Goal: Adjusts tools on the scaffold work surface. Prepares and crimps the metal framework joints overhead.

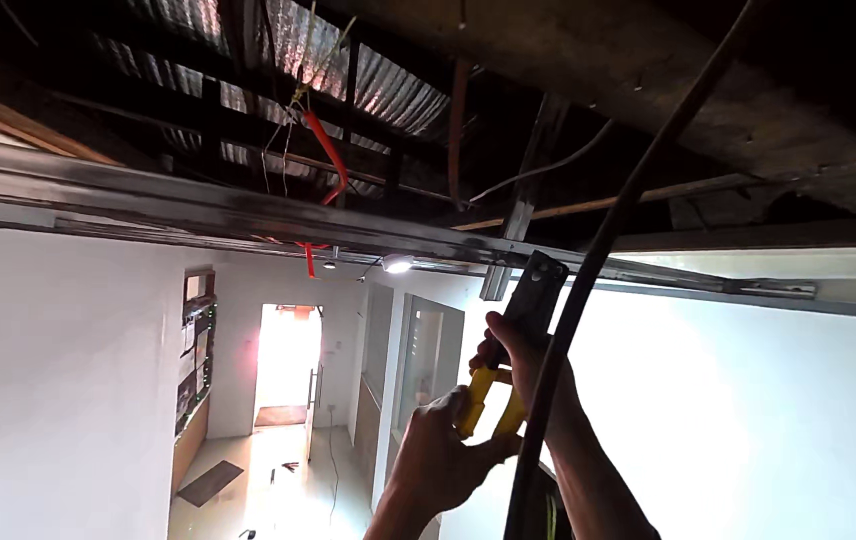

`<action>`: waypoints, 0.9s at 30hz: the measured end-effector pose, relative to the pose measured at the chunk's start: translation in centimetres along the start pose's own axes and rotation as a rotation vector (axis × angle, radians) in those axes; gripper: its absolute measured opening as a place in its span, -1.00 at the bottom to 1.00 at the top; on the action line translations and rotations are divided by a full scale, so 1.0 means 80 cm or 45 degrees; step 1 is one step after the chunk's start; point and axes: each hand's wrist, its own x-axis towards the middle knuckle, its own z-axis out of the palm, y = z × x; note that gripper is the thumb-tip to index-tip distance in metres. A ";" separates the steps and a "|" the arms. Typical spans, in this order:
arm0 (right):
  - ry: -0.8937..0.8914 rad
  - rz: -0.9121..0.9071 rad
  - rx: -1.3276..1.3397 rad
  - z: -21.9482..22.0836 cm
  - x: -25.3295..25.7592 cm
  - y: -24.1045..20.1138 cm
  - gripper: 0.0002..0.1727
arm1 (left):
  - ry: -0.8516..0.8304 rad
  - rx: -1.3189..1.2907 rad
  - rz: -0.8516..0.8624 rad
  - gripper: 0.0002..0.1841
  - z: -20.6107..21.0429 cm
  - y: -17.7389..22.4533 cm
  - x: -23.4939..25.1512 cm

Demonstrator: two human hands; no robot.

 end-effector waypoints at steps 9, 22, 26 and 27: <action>-0.184 0.090 -0.578 -0.032 -0.010 -0.023 -0.33 | 0.123 -0.159 0.009 -0.61 0.001 -0.017 0.014; -0.095 0.168 -0.066 -0.010 -0.016 -0.008 -0.52 | 0.111 -0.061 -0.010 -0.52 -0.005 -0.015 0.005; -0.010 0.088 -0.086 0.003 -0.005 0.013 -0.55 | -0.052 0.067 -0.101 -0.16 -0.018 0.002 -0.003; 0.017 0.061 -0.121 0.006 0.000 0.017 -0.55 | -0.017 0.080 -0.087 -0.24 -0.018 0.000 -0.001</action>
